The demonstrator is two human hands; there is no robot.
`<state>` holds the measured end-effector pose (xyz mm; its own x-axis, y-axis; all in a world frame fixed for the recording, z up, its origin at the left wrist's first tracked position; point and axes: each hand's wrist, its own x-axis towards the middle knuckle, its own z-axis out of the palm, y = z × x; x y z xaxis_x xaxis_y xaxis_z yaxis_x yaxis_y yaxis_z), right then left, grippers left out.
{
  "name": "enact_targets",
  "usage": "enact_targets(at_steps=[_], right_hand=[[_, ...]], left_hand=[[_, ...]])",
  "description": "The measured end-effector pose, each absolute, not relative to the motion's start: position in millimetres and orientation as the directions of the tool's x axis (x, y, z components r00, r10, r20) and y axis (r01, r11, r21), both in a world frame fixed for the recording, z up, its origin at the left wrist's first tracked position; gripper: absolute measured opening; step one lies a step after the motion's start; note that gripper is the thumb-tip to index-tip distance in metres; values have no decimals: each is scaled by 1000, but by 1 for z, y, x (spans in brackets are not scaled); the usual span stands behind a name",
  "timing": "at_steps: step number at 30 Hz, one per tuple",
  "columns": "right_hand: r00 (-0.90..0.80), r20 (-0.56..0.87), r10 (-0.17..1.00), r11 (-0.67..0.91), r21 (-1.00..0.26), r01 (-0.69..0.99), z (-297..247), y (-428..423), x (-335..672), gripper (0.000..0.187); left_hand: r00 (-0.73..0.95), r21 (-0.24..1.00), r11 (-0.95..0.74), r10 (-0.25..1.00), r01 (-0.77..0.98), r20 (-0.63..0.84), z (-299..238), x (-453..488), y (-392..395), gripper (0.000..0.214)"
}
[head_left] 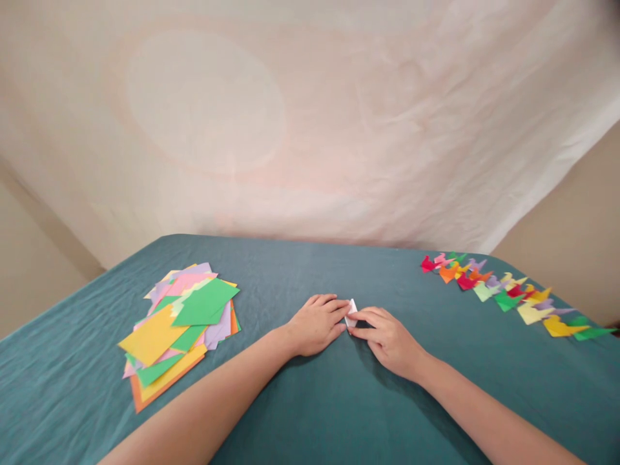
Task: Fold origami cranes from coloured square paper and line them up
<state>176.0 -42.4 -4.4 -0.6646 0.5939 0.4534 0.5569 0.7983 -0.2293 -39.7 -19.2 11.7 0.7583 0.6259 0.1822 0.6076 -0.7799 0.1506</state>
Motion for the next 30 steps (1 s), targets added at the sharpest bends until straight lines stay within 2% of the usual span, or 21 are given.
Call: enact_targets(at_steps=[6, 9, 13, 21, 30], right_hand=[[-681, 408, 608, 790, -230, 568, 0, -44, 175, 40], [-684, 393, 614, 788, -247, 565, 1, -43, 175, 40], [-685, 396, 611, 790, -249, 561, 2, -42, 176, 39], [-680, 422, 599, 797, -231, 559, 3, -42, 175, 42], [-674, 420, 608, 790, -232, 568, 3, -43, 174, 42]], left_hand=[[687, 141, -727, 683, 672, 248, 15, -38, -25, 44], [699, 103, -743, 660, 661, 275, 20, -38, -28, 41], [724, 57, -759, 638, 648, 262, 22, -38, -30, 33], [697, -15, -718, 671, 696, 252, 19, -34, -33, 37], [681, 0, -699, 696, 715, 226, 16, -38, -26, 44]])
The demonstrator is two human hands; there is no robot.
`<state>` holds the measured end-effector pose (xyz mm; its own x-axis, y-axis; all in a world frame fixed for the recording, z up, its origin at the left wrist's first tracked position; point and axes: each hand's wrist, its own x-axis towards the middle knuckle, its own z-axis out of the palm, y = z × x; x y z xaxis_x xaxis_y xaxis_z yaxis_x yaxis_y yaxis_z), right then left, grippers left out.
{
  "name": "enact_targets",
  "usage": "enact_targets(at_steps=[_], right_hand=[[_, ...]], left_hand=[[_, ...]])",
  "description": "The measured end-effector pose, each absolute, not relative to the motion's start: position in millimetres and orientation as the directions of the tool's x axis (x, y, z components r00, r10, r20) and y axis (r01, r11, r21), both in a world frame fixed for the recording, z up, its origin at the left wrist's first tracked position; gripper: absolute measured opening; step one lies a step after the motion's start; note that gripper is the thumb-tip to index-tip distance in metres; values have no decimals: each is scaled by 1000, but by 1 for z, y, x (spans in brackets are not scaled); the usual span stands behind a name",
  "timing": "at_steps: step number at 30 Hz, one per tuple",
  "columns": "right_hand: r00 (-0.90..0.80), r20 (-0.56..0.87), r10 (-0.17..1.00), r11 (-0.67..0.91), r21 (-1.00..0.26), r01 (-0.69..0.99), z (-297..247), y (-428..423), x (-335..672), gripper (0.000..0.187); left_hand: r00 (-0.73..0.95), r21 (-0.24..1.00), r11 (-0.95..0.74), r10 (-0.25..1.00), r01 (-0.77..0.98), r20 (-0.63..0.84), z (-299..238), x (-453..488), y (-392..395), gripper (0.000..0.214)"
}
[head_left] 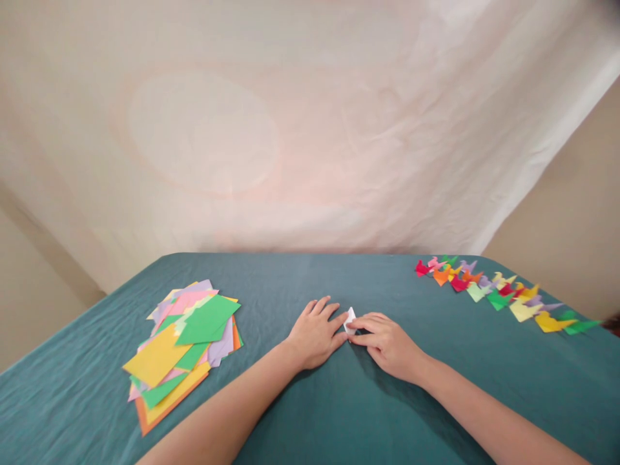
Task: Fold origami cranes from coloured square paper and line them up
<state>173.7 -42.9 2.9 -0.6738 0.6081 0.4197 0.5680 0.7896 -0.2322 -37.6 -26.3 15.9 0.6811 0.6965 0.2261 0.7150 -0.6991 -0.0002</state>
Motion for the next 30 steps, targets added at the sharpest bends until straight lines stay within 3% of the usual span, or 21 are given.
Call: enact_targets(at_steps=[17, 30], right_hand=[[-683, 434, 588, 803, -213, 556, 6, -43, 174, 38], [-673, 413, 614, 786, -235, 572, 6, -43, 173, 41]], left_hand=[[716, 47, -722, 692, 691, 92, 17, -39, 4, 45], [679, 37, -686, 726, 727, 109, 19, -35, 9, 44]])
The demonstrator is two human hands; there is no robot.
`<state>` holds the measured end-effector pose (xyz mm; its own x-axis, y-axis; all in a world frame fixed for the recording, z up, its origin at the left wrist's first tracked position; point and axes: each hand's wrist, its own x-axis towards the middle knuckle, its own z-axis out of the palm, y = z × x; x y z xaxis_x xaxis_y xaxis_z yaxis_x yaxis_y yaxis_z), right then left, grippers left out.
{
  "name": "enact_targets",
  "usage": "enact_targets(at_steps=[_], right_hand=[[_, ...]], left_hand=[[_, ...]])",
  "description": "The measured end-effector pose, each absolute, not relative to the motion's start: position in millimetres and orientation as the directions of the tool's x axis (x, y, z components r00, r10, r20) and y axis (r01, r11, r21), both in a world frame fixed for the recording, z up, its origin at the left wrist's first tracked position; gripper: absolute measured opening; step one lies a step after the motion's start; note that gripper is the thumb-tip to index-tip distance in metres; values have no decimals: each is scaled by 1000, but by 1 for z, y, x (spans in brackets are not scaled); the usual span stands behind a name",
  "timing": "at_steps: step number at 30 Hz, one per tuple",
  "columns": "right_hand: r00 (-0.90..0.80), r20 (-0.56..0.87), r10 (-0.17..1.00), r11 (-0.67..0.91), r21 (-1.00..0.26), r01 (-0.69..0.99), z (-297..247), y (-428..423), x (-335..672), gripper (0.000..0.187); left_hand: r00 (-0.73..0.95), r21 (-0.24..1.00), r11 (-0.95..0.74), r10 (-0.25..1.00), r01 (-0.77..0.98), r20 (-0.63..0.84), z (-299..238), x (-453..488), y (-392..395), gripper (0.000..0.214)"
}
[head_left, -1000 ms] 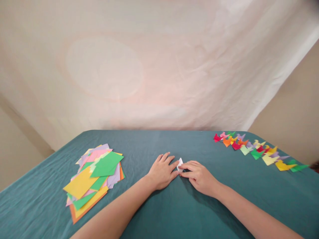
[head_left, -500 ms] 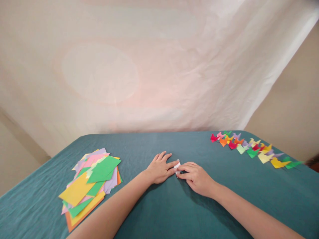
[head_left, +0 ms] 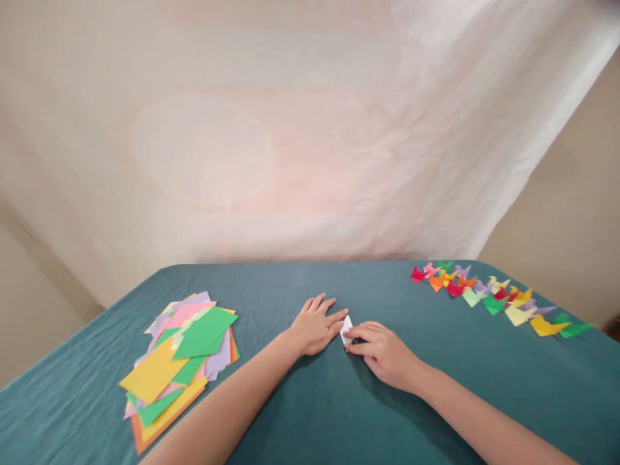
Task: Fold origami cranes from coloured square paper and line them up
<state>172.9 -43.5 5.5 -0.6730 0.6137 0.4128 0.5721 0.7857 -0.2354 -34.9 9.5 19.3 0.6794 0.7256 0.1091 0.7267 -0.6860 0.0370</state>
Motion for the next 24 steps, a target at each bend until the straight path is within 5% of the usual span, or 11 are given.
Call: enact_targets(at_steps=[24], right_hand=[[-662, 448, 601, 790, -205, 579, 4, -45, 174, 36]], left_hand=[[675, -32, -678, 725, 734, 132, 21, -34, -10, 44]])
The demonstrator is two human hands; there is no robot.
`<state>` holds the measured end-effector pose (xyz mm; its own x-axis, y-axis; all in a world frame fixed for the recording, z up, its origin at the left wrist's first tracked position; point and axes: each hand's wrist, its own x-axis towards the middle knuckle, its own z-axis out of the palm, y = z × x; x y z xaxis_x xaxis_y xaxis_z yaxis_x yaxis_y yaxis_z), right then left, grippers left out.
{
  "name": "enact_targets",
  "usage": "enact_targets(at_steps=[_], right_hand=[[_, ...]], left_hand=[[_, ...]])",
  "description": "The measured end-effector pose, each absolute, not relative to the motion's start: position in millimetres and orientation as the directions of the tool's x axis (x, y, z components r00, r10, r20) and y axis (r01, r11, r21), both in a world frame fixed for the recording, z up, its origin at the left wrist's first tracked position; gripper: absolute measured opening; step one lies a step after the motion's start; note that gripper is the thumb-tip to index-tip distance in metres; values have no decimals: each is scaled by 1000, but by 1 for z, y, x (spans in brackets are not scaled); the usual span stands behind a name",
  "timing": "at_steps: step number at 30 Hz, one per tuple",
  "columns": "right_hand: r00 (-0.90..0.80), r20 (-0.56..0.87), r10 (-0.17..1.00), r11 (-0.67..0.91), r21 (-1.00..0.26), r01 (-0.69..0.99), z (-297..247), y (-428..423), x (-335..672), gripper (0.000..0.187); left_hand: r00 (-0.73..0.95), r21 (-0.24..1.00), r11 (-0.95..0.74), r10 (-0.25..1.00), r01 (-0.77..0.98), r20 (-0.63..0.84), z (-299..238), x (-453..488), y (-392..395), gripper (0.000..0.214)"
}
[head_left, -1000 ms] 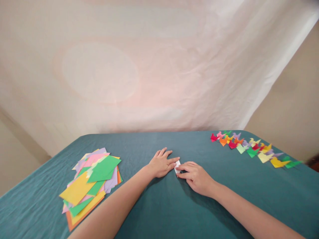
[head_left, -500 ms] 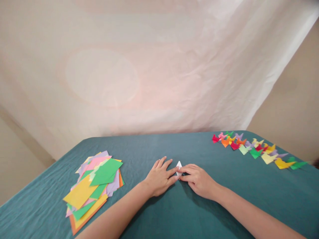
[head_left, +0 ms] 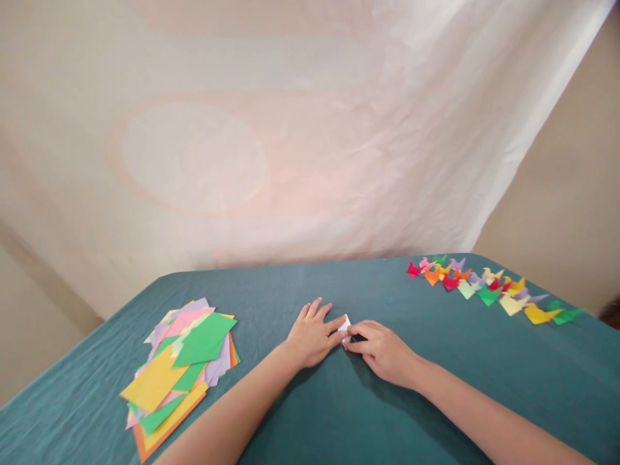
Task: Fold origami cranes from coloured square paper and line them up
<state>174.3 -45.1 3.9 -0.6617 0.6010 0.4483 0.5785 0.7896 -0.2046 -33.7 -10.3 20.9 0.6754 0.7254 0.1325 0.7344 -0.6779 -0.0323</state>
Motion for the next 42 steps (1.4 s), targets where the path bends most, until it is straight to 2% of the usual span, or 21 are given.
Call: enact_targets(at_steps=[10, 15, 18, 29, 36, 42], right_hand=[[-698, 428, 574, 801, -119, 586, 3, -52, 172, 30], [-694, 393, 603, 779, -103, 618, 0, -53, 171, 29], [-698, 371, 612, 774, -101, 625, 1, -54, 170, 31], [-698, 261, 667, 737, -92, 670, 7, -64, 165, 37], [-711, 272, 649, 751, -80, 655, 6, -74, 160, 40], [-725, 278, 630, 772, -117, 625, 9, -78, 158, 38]], left_hand=[[673, 40, -678, 733, 734, 96, 14, -32, 3, 43], [744, 6, -759, 640, 651, 195, 22, -31, -11, 41], [771, 2, -785, 609, 620, 188, 25, -31, -16, 39], [782, -51, -789, 594, 612, 187, 24, -28, -13, 38], [793, -79, -793, 587, 603, 164, 23, -28, -13, 40], [790, -78, -791, 589, 607, 167, 21, -28, -14, 41]])
